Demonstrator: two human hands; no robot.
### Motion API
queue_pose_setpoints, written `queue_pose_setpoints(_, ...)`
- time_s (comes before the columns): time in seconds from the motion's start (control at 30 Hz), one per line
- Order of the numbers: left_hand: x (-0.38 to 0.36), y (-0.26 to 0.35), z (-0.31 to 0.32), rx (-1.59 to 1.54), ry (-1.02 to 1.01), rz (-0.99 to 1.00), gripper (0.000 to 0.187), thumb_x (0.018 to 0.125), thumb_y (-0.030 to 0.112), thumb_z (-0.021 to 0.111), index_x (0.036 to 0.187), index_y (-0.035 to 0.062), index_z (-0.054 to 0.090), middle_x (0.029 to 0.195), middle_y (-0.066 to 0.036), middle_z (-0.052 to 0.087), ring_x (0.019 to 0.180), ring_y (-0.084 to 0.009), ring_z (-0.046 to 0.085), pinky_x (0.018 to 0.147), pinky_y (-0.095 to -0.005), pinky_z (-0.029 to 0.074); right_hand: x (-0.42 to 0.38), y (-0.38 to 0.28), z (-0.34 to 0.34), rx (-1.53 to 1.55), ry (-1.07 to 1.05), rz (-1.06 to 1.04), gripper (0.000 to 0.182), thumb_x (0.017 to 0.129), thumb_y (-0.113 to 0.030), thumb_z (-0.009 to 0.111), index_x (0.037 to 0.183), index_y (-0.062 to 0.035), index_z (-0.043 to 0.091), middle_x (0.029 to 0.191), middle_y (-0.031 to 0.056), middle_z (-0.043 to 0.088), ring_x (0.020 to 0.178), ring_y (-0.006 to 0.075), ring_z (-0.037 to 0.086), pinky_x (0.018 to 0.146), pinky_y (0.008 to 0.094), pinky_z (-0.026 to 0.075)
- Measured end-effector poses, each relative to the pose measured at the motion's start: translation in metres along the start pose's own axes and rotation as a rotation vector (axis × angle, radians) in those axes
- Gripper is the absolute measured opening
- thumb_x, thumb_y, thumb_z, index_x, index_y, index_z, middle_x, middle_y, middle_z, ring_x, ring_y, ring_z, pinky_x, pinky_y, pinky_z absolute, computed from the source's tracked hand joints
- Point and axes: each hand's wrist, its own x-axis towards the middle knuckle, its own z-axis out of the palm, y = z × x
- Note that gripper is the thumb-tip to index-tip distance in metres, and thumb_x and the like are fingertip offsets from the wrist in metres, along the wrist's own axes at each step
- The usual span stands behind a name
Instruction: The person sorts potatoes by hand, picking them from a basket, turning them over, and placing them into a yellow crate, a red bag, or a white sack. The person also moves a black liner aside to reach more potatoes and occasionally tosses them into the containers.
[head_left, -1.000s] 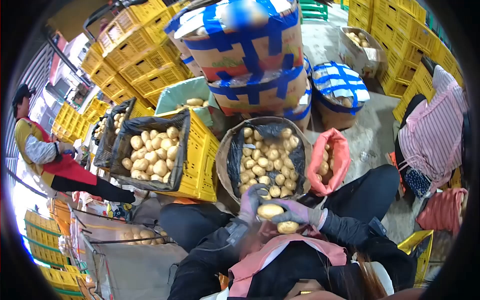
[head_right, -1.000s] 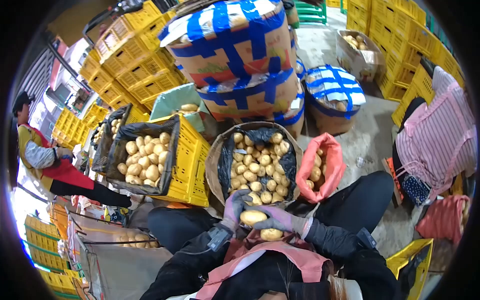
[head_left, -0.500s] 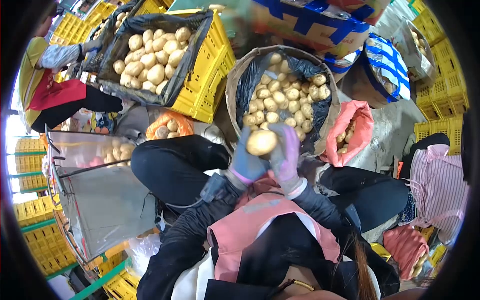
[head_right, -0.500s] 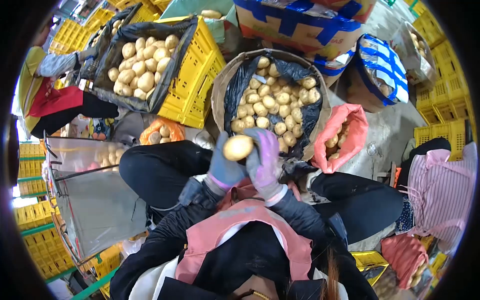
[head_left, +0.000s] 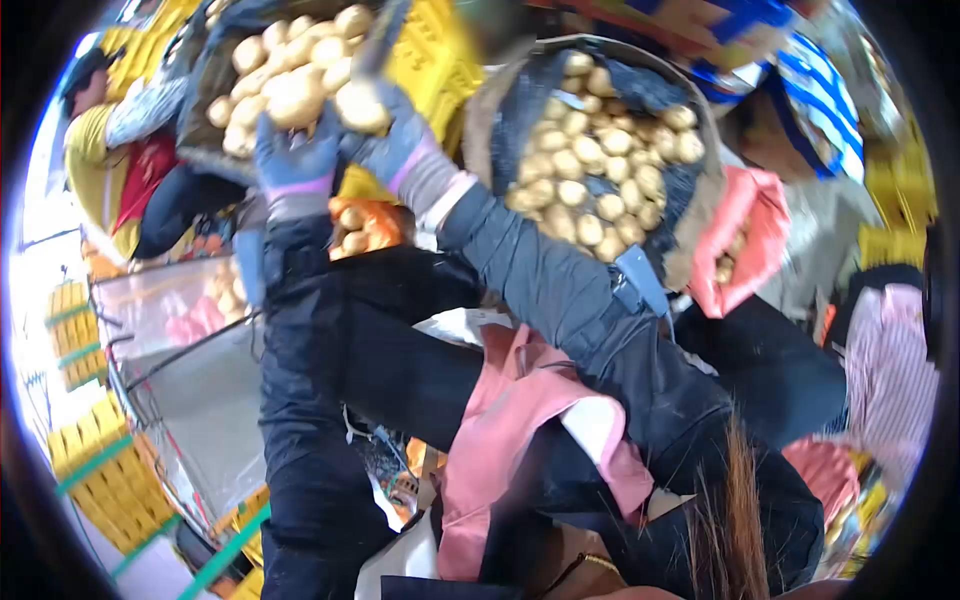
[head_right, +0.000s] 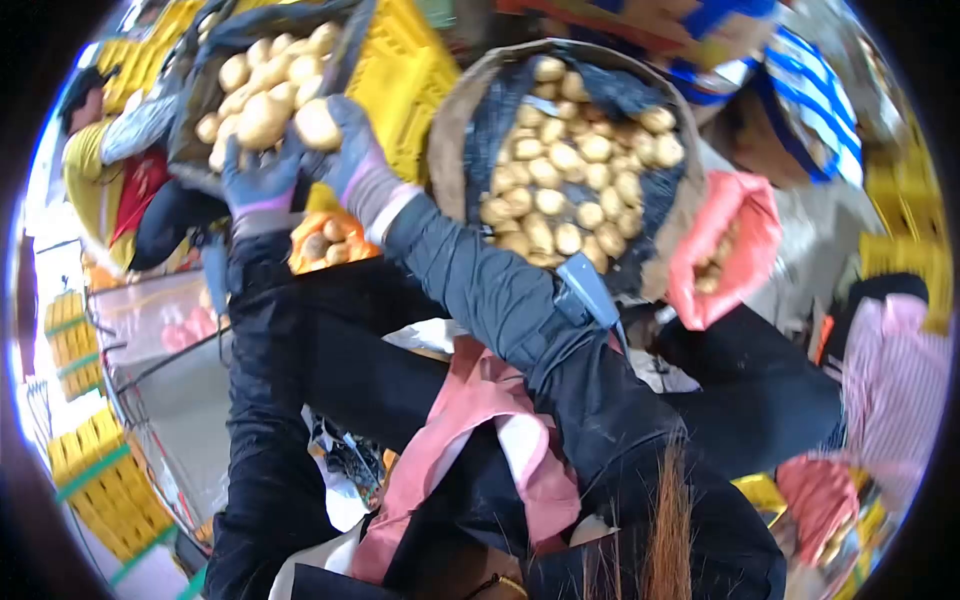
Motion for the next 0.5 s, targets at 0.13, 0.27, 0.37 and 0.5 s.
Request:
queue_pose_setpoints(0.13, 0.027, -0.003, -0.034, 0.441, -0.108, 0.247, 0.058, 0.082, 0.021, 0.068, 0.133, 0.0061, 0.045, 0.132, -0.014, 0.05, 0.121, -0.0288, 0.05, 0.102, -0.0466, 0.044, -0.013, -0.013, 0.058, -0.386, 0.103, -0.09, 0.039, 0.095, -0.021, 0.059, 0.131, -0.0116, 0.045, 0.12, 0.0103, 0.057, 0.098, 0.0224, 0.062, 0.079, 0.0344, 0.057)
queue_pose_setpoints(0.27, 0.058, 0.027, -0.065, 0.603, -0.143, -0.011, 0.06, 0.092, 0.045, 0.048, 0.132, 0.0008, 0.049, 0.13, -0.02, 0.054, 0.122, -0.0339, 0.05, 0.107, -0.0437, 0.037, 0.035, 0.029, 0.055, -1.546, -0.052, -0.824, 0.047, 0.08, -0.021, 0.064, 0.121, -0.0019, 0.052, 0.122, 0.0203, 0.053, 0.114, 0.0413, 0.051, 0.095, 0.0484, 0.043)
queue_pose_setpoints(0.37, 0.037, 0.049, -0.033, 0.408, 0.215, -0.041, 0.048, 0.095, 0.039, 0.045, 0.128, 0.0057, 0.051, 0.138, -0.02, 0.047, 0.126, -0.0354, 0.046, 0.105, -0.0487, 0.036, 0.015, 0.034, 0.058, -1.528, -0.238, -0.726, 0.038, 0.079, -0.02, 0.062, 0.115, -0.0078, 0.06, 0.12, 0.0176, 0.055, 0.117, 0.0384, 0.049, 0.1, 0.0486, 0.039)
queue_pose_setpoints(0.5, -0.021, 0.041, 0.002, 0.498, 0.091, 0.186, 0.052, 0.097, 0.028, 0.051, 0.143, 0.0072, 0.04, 0.152, -0.017, 0.03, 0.134, -0.0305, 0.037, 0.109, -0.0452, 0.032, -0.066, -0.054, 0.001, -1.41, 0.0, -0.787, 0.027, 0.08, -0.002, 0.056, 0.106, -0.0062, 0.062, 0.114, 0.0161, 0.058, 0.113, 0.0332, 0.052, 0.099, 0.0405, 0.041)
